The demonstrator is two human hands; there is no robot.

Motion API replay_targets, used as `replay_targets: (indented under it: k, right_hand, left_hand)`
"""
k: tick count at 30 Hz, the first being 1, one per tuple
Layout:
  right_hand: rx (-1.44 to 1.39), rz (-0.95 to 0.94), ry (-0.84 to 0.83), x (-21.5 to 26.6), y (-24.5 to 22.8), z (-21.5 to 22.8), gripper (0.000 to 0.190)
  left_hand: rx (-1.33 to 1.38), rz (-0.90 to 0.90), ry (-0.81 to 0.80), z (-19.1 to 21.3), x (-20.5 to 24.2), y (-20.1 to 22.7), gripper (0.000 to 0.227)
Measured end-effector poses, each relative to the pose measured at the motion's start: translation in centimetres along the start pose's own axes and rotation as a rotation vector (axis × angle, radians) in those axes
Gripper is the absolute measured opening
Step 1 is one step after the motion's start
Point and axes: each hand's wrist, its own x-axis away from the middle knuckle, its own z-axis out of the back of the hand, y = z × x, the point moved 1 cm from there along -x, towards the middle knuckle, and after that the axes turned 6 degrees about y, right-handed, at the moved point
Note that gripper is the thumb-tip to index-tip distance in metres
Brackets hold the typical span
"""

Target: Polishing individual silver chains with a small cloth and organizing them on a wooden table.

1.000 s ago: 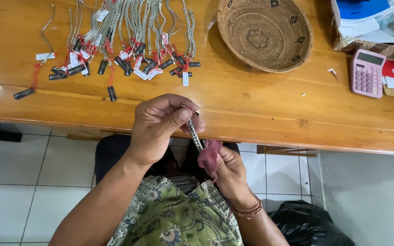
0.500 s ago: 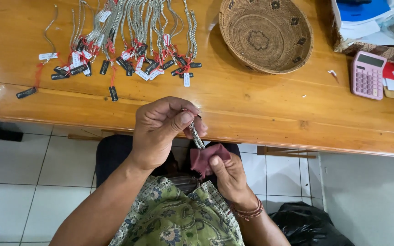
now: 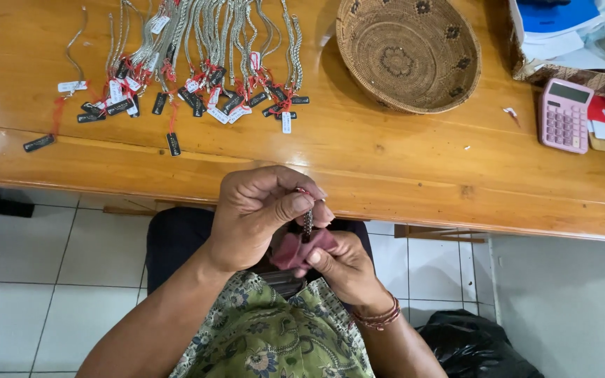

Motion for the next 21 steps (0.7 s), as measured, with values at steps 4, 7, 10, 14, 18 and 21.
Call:
replay_targets:
  k: [4, 7, 10, 14, 18, 21]
  right_hand:
    - [0.089, 0.043, 0.116, -0.8, -1.1, -1.6, 0.028]
    - [0.139, 0.135, 0.181, -2.3, -2.7, -4.0, 0.041]
    - [0.095, 0.111, 0.233, -1.7, -1.2, -2.6, 0.036]
    - [0.027, 0.109, 0.271, -1.5, -1.2, -2.4, 0.035]
    - [-0.108, 0.127, 0.277, -1.6, 0.2, -1.9, 0.030]
    - [-0.109, 0.147, 0.280, -2.4, -1.6, -3.4, 0.041]
  left_hand:
    - [0.051, 0.002, -0.005, -0.1, 0.2, 0.0, 0.011]
    - [0.049, 0.021, 0.057, -0.7, 0.5, -0.1, 0.011]
    - [0.188, 0.159, 0.091, -0.4, 0.6, -1.4, 0.014]
    - [0.092, 0.107, 0.096, -0.5, 0.6, -1.4, 0.011]
    - [0.143, 0.184, 0.121, -1.0, 0.8, -1.4, 0.012]
    - [0.134, 0.139, 0.086, -1.4, 0.6, -1.4, 0.011]
